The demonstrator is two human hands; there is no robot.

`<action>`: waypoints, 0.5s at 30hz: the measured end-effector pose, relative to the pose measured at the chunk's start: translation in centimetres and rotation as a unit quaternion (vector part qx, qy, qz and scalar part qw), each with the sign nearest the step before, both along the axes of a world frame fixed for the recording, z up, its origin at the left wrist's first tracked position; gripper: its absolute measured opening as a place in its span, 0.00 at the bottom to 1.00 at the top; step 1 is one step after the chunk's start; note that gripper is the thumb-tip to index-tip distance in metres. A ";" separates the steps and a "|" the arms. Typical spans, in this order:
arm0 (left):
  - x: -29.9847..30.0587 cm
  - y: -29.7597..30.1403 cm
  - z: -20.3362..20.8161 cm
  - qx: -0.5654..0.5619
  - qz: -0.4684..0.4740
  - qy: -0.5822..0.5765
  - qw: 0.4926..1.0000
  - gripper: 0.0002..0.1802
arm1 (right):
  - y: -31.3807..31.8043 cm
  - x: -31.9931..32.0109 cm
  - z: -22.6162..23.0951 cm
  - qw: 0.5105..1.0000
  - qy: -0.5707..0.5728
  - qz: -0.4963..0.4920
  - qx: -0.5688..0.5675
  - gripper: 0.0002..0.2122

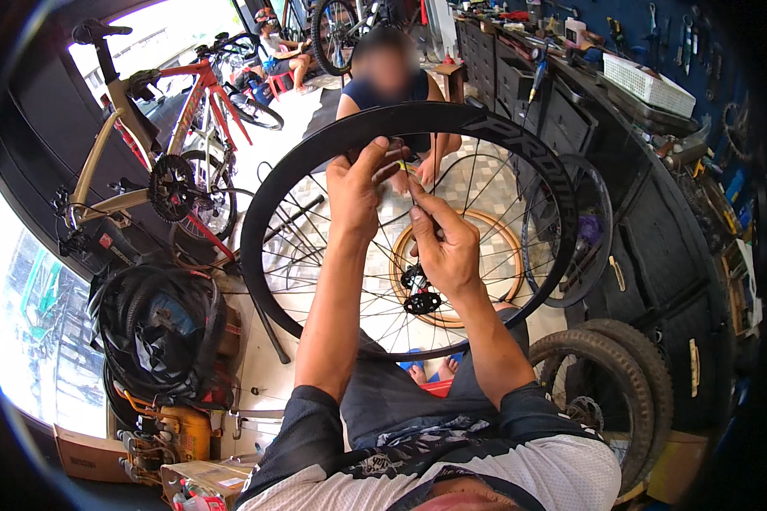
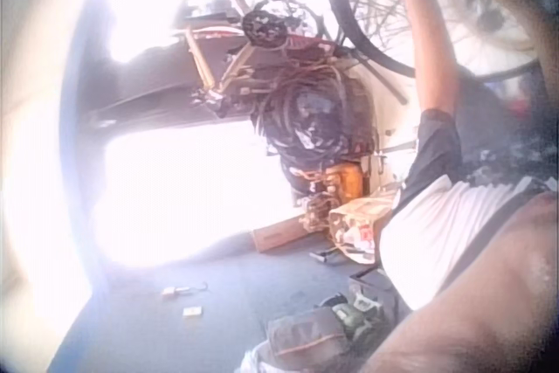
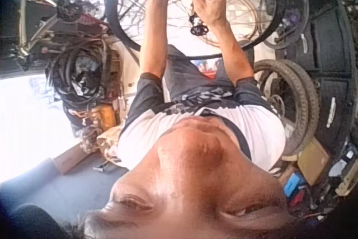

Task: The person threads a spoke through a bicycle wheel rim and hub, then secures it with a nipple. They repeat this process for multiple spokes, adjusting the wheel on a truing stand to align the rim.

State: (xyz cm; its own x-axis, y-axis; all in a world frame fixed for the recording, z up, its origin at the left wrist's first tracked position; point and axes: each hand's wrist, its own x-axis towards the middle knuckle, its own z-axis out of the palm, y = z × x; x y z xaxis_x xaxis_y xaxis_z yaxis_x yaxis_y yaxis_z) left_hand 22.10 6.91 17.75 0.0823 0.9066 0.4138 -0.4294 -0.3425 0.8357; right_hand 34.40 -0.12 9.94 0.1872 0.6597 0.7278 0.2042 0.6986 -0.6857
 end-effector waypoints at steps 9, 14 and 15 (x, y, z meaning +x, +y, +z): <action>-1.1 0.4 -0.6 -0.041 -0.065 -0.016 0.997 0.16 | -0.4 0.0 0.9 0.999 -0.020 -0.007 -0.030 0.14; -1.1 0.6 -0.7 -0.052 -0.077 -0.011 0.996 0.15 | -0.1 0.1 0.8 1.000 -0.025 -0.006 -0.002 0.14; -1.1 0.5 -0.6 -0.053 -0.081 -0.010 0.995 0.14 | -0.1 0.2 0.8 1.000 -0.025 -0.007 0.000 0.14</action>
State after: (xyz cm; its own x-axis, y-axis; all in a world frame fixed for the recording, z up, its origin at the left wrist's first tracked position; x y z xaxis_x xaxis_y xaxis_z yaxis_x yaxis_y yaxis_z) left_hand 21.00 7.45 17.14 0.2231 0.9210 0.3193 -0.4885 -0.1779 0.8542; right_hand 34.55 -0.23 10.76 0.1591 0.6574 0.7366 0.2480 0.6956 -0.6743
